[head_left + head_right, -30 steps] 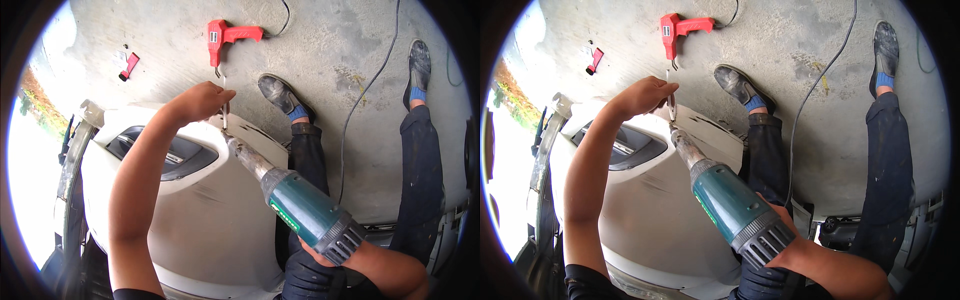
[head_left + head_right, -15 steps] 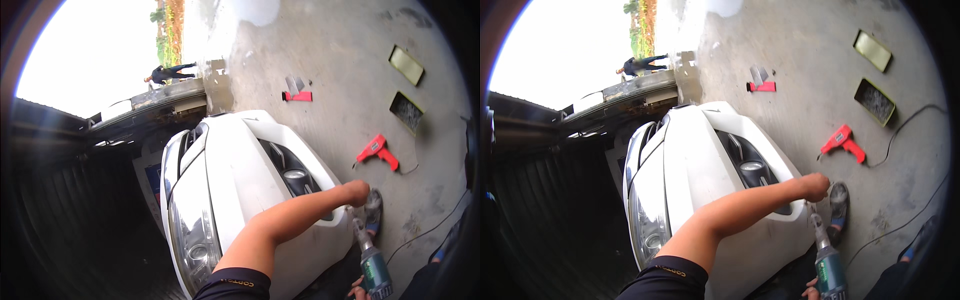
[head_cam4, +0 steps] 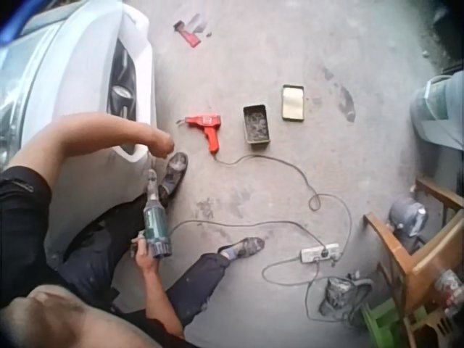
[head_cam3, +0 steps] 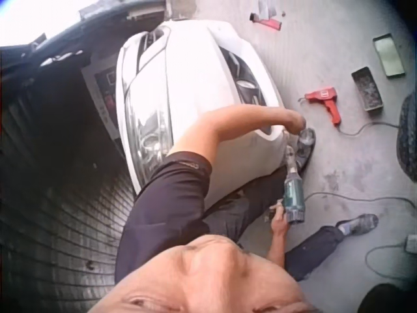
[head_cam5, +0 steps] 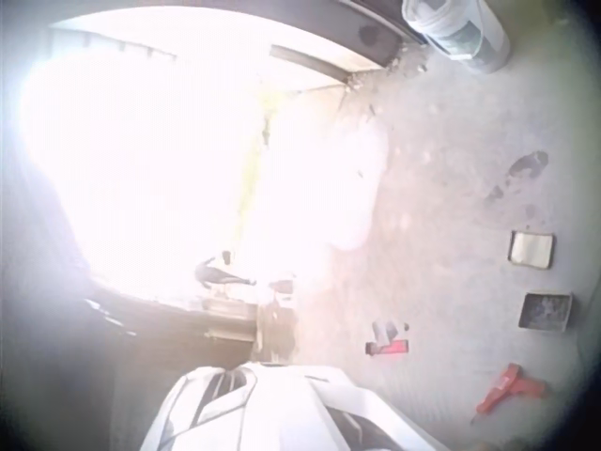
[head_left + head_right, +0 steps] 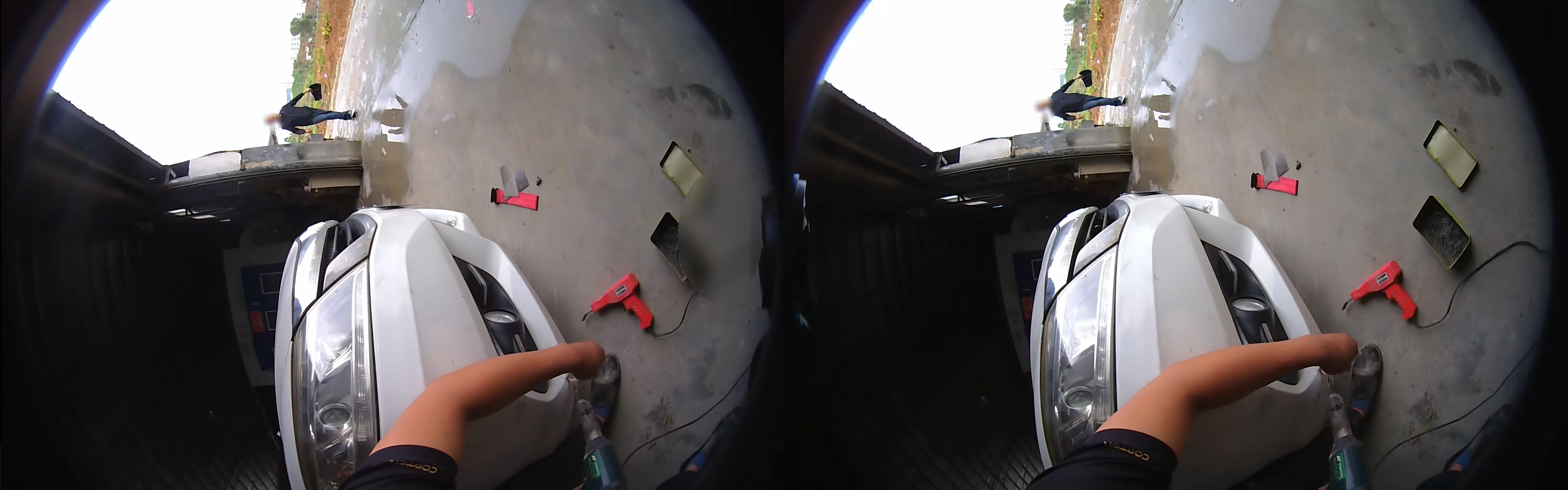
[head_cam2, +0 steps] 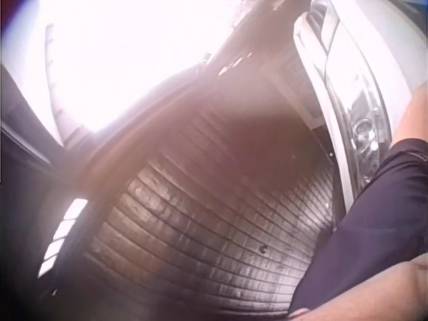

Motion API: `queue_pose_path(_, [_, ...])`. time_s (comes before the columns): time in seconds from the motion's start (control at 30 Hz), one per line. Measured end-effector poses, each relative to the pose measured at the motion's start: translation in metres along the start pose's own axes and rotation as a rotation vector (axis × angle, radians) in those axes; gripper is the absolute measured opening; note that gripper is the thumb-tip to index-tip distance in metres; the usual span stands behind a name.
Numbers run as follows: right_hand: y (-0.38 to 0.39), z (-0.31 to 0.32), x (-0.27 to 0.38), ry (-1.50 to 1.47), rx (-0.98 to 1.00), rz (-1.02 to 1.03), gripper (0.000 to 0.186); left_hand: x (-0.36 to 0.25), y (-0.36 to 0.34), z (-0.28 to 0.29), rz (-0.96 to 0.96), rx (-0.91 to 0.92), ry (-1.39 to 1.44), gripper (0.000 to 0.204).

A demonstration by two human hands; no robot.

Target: The person plugs in a heat gun and uses it to apply heat to a white car bumper while feeding a plastic rod into a damaged area. The person sits on the floor during the repair and continues to apply heat and plastic to the same spot.

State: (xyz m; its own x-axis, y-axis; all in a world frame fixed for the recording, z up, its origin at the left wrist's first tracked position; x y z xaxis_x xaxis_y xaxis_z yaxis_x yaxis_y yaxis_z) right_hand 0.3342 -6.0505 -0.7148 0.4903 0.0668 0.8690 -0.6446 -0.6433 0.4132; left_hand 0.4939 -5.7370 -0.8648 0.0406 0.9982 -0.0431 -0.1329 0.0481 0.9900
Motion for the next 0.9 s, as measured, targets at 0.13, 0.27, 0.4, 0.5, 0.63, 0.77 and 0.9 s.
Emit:
queue_pose_path(0.13, [-0.005, 0.005, 0.014, -0.038, -0.012, -0.257, 0.036, -0.007, -0.009, -0.009, -0.019, 0.028, -0.155, 0.019])
queue_pose_path(0.27, [-0.007, 0.007, 0.008, -0.062, -0.027, -0.289, 0.039, -0.002, -0.019, -0.019, -0.085, 0.011, -0.269, 0.018])
queue_pose_path(0.4, [0.011, -0.005, -0.019, 0.057, -0.094, -0.100, 0.036, 0.002, -0.031, -0.022, -0.117, 0.001, -0.240, 0.016])
queue_pose_path(0.5, [0.006, 0.000, -0.013, 0.063, -0.076, -0.182, 0.029, 0.006, -0.036, -0.027, -0.102, -0.020, -0.202, 0.017])
queue_pose_path(0.63, [-0.009, 0.002, 0.005, -0.241, -0.269, -0.203, 0.027, 0.000, -0.025, -0.016, -0.056, 0.077, -0.180, 0.030])
queue_pose_path(0.77, [-0.006, 0.000, -0.008, -0.208, -0.201, -0.210, 0.026, 0.002, -0.023, -0.014, -0.054, 0.061, -0.168, 0.026])
queue_pose_path(0.9, [-0.008, -0.003, -0.014, -0.209, -0.145, -0.243, 0.024, 0.008, -0.025, -0.010, -0.086, 0.061, -0.197, 0.026])
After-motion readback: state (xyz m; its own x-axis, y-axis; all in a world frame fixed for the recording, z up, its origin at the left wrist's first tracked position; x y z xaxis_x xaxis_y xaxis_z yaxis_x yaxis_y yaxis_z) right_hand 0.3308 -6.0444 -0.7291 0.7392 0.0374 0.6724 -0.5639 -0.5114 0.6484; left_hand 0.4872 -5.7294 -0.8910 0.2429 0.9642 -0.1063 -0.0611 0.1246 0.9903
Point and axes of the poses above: each hand's wrist, its own y-axis away from the middle knuckle, its own z-axis out of the back of the hand, x = y × z, the point moved 1 cm from there along -y, towards the middle knuckle, and after that the axes turned 15 degrees about z, right-handed, at the moved point
